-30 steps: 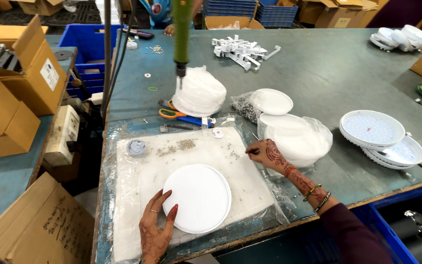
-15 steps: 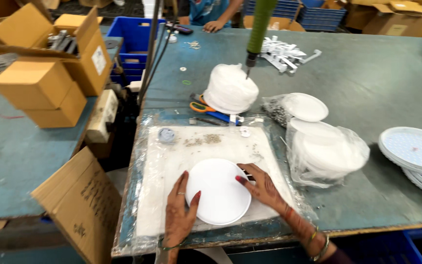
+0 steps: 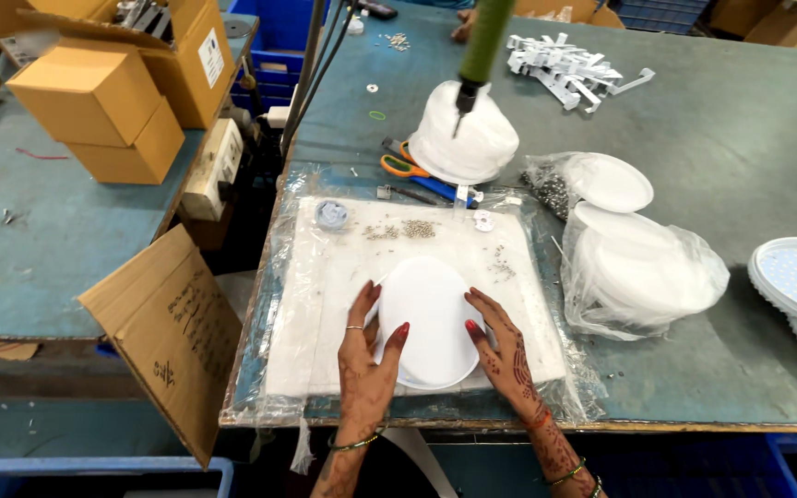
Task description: The person unpacks foam-wrapped LED ceiling light components at a factory workbench, wipes a round light diffuser with a green cloth, attaches small mounting brackets to the light base, and uses a handheld electric screwdriver to drive screws into the fixture.
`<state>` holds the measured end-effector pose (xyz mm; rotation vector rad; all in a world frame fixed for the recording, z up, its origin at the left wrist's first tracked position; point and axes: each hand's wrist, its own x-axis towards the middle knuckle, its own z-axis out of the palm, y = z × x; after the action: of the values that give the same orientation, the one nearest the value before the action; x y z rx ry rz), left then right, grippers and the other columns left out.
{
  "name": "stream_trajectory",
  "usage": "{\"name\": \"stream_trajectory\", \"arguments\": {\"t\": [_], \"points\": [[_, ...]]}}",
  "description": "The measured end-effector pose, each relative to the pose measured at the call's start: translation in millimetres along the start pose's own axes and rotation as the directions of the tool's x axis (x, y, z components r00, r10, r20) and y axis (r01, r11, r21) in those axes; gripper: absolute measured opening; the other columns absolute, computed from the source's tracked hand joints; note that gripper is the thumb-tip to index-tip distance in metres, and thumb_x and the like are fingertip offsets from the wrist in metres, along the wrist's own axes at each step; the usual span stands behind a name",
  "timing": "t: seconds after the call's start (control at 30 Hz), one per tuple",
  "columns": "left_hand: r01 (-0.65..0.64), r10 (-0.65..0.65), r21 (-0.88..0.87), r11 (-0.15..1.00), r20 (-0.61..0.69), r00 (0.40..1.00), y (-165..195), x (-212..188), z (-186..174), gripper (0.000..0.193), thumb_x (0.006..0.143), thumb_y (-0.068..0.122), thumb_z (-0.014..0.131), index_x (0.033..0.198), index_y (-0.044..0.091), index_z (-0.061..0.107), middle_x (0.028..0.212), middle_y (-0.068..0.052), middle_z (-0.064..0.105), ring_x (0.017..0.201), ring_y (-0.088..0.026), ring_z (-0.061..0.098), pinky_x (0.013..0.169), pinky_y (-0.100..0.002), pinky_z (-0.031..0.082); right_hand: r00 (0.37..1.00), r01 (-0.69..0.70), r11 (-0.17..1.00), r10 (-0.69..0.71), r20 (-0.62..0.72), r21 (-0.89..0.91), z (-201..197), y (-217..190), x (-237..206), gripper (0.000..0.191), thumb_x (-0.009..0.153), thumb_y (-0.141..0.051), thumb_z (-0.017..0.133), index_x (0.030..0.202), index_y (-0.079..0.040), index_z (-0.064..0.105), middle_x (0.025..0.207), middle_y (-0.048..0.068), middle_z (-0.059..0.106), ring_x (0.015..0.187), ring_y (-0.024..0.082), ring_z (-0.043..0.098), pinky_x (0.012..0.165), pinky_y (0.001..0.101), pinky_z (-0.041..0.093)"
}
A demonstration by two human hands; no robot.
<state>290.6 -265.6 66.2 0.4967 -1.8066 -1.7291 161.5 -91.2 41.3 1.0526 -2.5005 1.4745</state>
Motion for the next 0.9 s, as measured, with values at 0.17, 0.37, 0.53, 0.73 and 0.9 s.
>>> {"name": "stream_trajectory", "arguments": {"t": [0.17,0.37,0.53,0.73,0.9], "points": [[0.260,-0.269,-0.413,0.873,0.036,0.962,7.3,8.4,9.8,0.079,0.086,0.007,0.059,0.157,0.018,0.027,0.150,-0.019,0.048,0.118,-0.030,0.067,0.083,-0.043,0.064,0.993,0.119,0.993,-0.119,0.025,-0.019,-8.0,-12.4,-9.3,0.055,0.100,-0.035,0.059,0.147,-0.008,0.055,0.159,0.014,0.047,0.146,0.035,0.047,0.117,0.0461,0.037],[0.276,-0.307,-0.468,0.840,0.009,0.952,-10.2,16.5,-13.5,0.071,0.090,0.006,0.056,0.156,0.012,0.032,0.148,-0.022,0.054,0.117,-0.031,0.067,0.084,-0.045,0.064,0.972,0.224,0.966,-0.212,-0.101,0.132,-14.0,-14.8,-9.3,0.059,0.104,-0.041,0.050,0.152,-0.008,0.050,0.160,0.014,0.045,0.146,0.033,0.048,0.119,0.0462,0.042],[0.321,-0.391,-0.442,0.838,-0.075,0.917,-35.4,17.5,-13.8,0.069,0.088,0.003,0.056,0.155,0.012,0.037,0.150,-0.018,0.051,0.121,-0.028,0.065,0.087,-0.044,0.064,0.994,0.085,0.963,-0.065,-0.083,0.257,-19.0,-7.1,10.1,0.041,0.099,-0.015,0.061,0.139,-0.006,0.061,0.146,0.013,0.057,0.133,0.026,0.059,0.109,0.0406,0.053],[0.095,-0.123,-0.231,0.968,-0.110,0.986,-51.0,13.4,-9.1,0.066,0.090,0.004,0.063,0.152,0.008,0.039,0.155,-0.021,0.048,0.127,-0.033,0.064,0.091,-0.039,0.060,0.997,0.077,0.980,-0.076,-0.015,0.184,-15.7,-10.6,22.2,0.036,0.090,-0.004,0.069,0.125,-0.006,0.070,0.136,0.009,0.065,0.122,0.022,0.067,0.099,0.0347,0.060],[0.160,-0.167,-0.056,0.986,-0.157,0.974,-49.7,14.2,-15.9,0.064,0.089,0.009,0.068,0.149,0.008,0.047,0.147,-0.023,0.054,0.138,-0.031,0.053,0.096,-0.040,0.060,0.996,0.091,0.988,-0.092,0.003,0.125,-17.8,-21.2,59.6,0.030,0.091,-0.007,0.069,0.121,-0.007,0.073,0.132,0.008,0.068,0.116,0.021,0.071,0.096,0.0327,0.062]]}}
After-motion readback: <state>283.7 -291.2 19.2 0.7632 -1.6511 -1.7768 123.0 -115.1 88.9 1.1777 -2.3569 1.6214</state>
